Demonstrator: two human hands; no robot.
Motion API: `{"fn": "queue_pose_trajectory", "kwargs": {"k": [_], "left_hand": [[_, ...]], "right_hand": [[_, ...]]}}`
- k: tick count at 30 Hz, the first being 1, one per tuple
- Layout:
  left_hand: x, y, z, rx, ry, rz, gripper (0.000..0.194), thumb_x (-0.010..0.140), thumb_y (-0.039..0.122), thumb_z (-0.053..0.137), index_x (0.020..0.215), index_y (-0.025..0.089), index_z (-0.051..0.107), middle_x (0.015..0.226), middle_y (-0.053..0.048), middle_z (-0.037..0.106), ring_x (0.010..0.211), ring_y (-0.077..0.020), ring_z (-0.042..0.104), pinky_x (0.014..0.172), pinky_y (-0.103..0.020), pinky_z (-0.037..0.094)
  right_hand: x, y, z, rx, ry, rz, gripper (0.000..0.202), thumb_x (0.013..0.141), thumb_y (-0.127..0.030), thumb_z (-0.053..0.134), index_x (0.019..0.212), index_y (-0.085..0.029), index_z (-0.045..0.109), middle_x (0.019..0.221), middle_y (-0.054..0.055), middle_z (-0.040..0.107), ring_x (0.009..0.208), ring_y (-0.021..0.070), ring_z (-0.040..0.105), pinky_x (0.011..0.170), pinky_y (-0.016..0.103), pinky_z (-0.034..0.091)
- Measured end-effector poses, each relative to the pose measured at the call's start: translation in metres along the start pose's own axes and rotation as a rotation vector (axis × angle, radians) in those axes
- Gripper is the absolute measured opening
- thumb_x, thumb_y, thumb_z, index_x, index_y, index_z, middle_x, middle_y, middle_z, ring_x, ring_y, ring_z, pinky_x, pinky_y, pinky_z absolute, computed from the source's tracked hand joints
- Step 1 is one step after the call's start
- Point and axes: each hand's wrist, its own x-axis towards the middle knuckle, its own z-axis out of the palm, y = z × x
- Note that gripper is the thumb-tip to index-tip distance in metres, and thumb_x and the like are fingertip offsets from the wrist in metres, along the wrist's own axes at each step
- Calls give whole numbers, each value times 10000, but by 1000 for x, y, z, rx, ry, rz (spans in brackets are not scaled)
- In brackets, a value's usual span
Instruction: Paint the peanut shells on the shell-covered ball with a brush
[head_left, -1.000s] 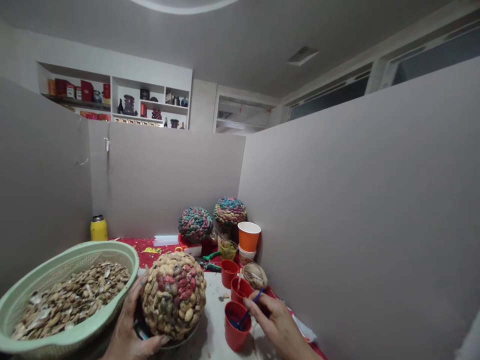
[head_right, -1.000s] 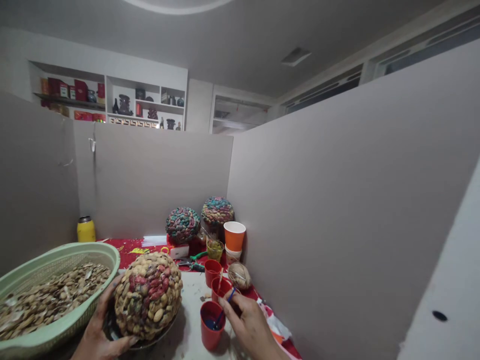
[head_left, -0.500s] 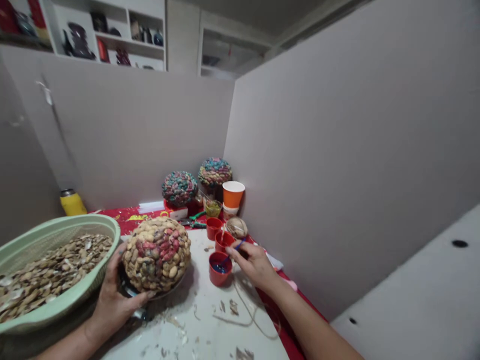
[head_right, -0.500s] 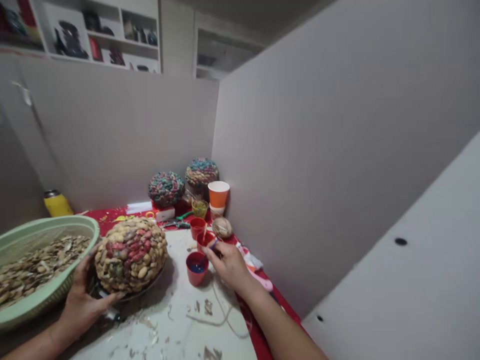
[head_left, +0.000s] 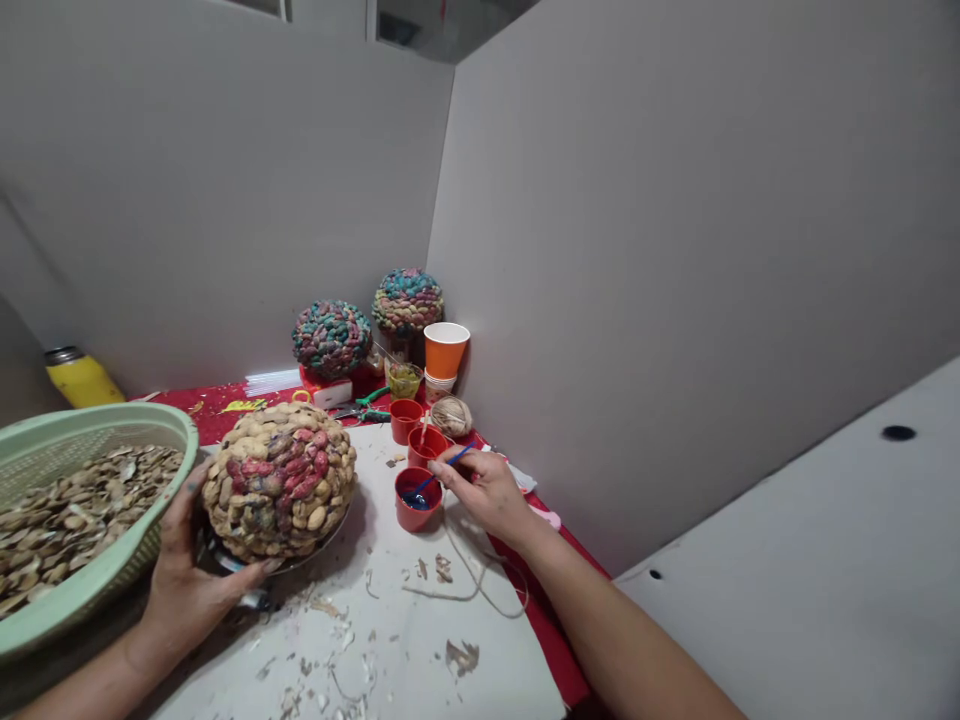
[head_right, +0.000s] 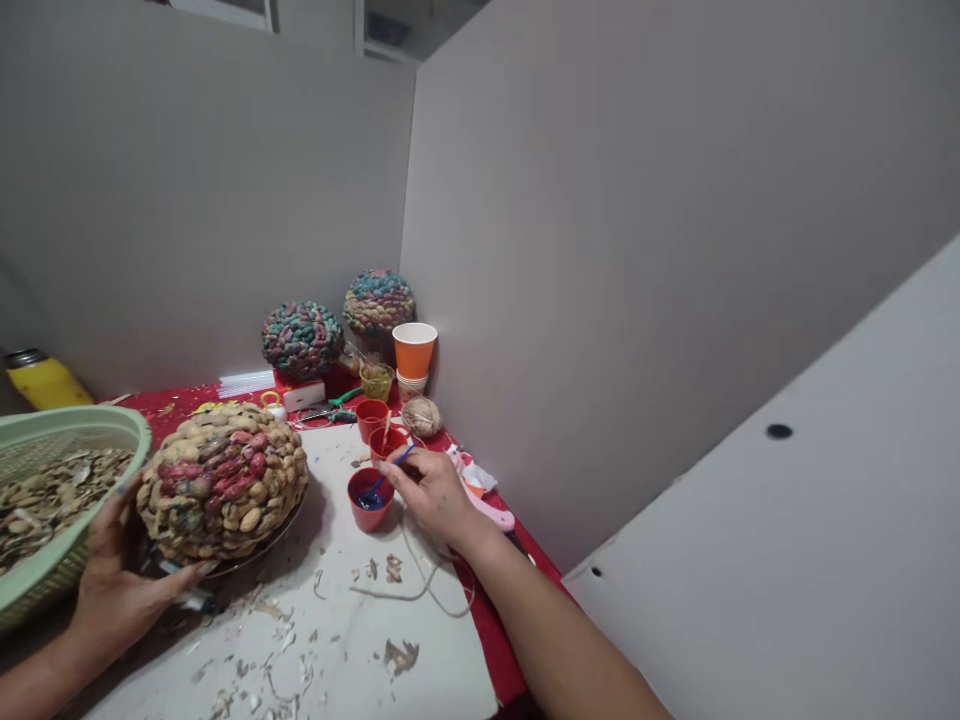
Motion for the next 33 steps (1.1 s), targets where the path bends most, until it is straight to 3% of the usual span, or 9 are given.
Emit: {"fn": "queue_pose_trajectory", "kwargs": {"k": [4,8,14,19,27,33], "left_hand": [[0,2,-1,7,1,14,1125,702,329,925,1623,378,282,1613,-80,470,1472,-372,486,1218,-585,325],[-1,2,-1,-45,-2,-36,1143,677,337,941,1616,379,290,1644,-77,448,1514,-381,419,1227,-591,298],[1,7,0,-158,49,-114,1193,588,312,994,1573,443,333,1650,16,440,1520,-373,407,1246,-616,287],[5,18,1,-199,49,-159,1076,667,423,955,1552,469,346,1661,49,406,1536,-399,367,1270,-648,264],[1,15,-1,-186,-24,-153,1111,701,369,947,1585,420,277,1659,-85,393,1555,-384,341,1258,-626,262],[-7,15,1,-151,-4,-220,1074,737,394,915,1594,358,269,1615,-174,433,1511,-423,404,1219,-700,269]], "right_hand": [[0,-3,-2,38,32,4,370,932,-455,641,678,-188,678,630,24,673,576,146,579,566,253,451],[-2,-11,-6,89,111,54,384,916,-490,665,673,-192,660,631,15,658,567,135,564,552,243,453],[-4,-13,-8,214,213,234,480,871,-653,673,737,-192,653,569,-7,624,462,107,497,427,217,407],[-2,-7,-8,325,256,378,552,768,-728,739,775,-183,648,558,6,663,402,95,486,344,192,374],[-1,-2,-7,470,315,527,537,681,-672,846,774,-186,638,528,-41,639,306,62,413,267,174,332],[10,1,-13,552,439,433,573,532,-645,927,685,-189,615,475,-45,616,361,63,497,347,151,403]]}}
